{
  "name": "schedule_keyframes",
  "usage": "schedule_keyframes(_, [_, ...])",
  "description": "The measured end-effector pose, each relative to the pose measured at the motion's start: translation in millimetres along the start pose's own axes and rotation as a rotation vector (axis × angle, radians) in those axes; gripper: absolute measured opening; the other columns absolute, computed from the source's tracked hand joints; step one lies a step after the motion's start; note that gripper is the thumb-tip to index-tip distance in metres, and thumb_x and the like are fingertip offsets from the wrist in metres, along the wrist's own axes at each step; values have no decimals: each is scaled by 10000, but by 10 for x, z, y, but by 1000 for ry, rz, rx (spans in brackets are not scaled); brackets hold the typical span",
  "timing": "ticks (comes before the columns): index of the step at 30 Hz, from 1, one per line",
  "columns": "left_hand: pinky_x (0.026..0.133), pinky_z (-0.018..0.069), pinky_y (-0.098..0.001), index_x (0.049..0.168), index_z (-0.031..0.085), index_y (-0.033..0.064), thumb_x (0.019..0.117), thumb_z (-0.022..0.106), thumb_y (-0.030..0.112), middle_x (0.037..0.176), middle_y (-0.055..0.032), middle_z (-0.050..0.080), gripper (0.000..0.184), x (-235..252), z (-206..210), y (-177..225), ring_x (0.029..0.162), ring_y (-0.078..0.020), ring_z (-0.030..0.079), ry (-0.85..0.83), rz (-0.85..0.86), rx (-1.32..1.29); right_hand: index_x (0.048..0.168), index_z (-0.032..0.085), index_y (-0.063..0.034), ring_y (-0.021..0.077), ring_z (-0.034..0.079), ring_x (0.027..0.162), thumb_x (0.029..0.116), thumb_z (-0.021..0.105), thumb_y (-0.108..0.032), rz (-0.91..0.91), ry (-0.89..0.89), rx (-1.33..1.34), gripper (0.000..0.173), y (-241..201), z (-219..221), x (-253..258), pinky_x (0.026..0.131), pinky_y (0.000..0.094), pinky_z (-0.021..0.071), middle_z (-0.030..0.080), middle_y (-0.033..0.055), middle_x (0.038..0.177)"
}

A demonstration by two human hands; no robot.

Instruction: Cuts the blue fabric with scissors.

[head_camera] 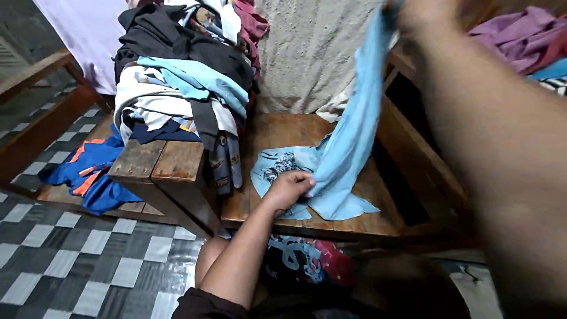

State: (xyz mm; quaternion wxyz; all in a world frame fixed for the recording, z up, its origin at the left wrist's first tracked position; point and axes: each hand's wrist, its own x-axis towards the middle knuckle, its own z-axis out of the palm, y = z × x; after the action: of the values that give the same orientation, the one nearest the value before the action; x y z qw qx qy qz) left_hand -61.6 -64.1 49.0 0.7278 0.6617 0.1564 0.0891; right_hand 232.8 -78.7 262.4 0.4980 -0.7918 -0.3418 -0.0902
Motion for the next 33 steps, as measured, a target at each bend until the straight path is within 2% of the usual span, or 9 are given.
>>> schedule_keyframes(2, [767,560,-257,1127,630,-68,997,566,-4,941,-32,642,158,51,-8,-36,798,-57,623,-87,-103,-54,1369,489,-12,144,648,923,963,689,-242,74,-291,59,508,-81,357,-155,835,342,561,614,124,1166])
schedule_keyframes(5, [708,539,-227,1155,583,-45,978,586,-29,904,-6,626,177,132,-4,-94,736,-44,599,-89,-219,-144,1377,459,0,191,667,927,1015,631,-333,184,-590,69,520,-89,595,-466,832,367,571,601,162,1201])
schedule_keyframes(8, [723,549,-251,1130,538,-2,988,552,-57,906,-11,592,153,193,59,-163,748,-71,598,-40,-288,-334,1328,485,-11,215,692,884,1038,574,-394,224,-650,74,489,92,498,-841,777,404,580,662,149,1148])
schedule_keyframes(11, [760,563,-265,1075,528,27,977,512,-107,892,-8,596,167,199,150,-213,768,-86,615,-2,-261,-506,1252,496,-45,119,635,702,1083,483,-340,297,-675,168,340,406,210,-1412,637,310,553,670,64,988])
schedule_keyframes(14, [810,572,-285,1183,500,2,958,499,-143,955,-31,594,268,193,216,-235,834,-110,633,62,-210,-658,1180,525,-46,54,550,558,1106,367,-289,414,-735,328,300,826,-42,-2212,518,212,488,643,11,884])
schedule_keyframes(19, [780,567,-271,1248,512,1,968,511,-114,949,-39,624,303,182,193,-215,806,-107,635,137,-163,-639,1198,530,-73,11,586,587,983,475,-603,515,-899,553,575,1148,-301,-3533,530,187,504,683,-67,914])
schedule_keyframes(22, [758,555,-258,1211,554,-6,974,510,-101,889,-21,634,260,175,179,-233,761,-92,622,163,-110,-592,1199,502,-83,-8,582,589,989,530,-530,616,-967,643,495,1098,-387,-4000,527,166,504,670,-77,913])
schedule_keyframes(27, [792,554,-268,1250,559,-2,963,505,-123,941,-33,646,316,150,168,-198,801,-101,630,124,-60,-590,1146,493,-109,-4,577,587,1000,523,-499,632,-1001,651,418,1091,-324,-4154,540,157,501,654,-77,888])
schedule_keyframes(33, [797,557,-276,1354,509,17,961,492,-135,952,-33,642,422,127,168,-232,812,-109,635,108,-38,-670,1105,509,-129,-25,528,533,838,621,-748,607,-962,726,684,1010,-197,-4099,493,131,450,637,-98,806])
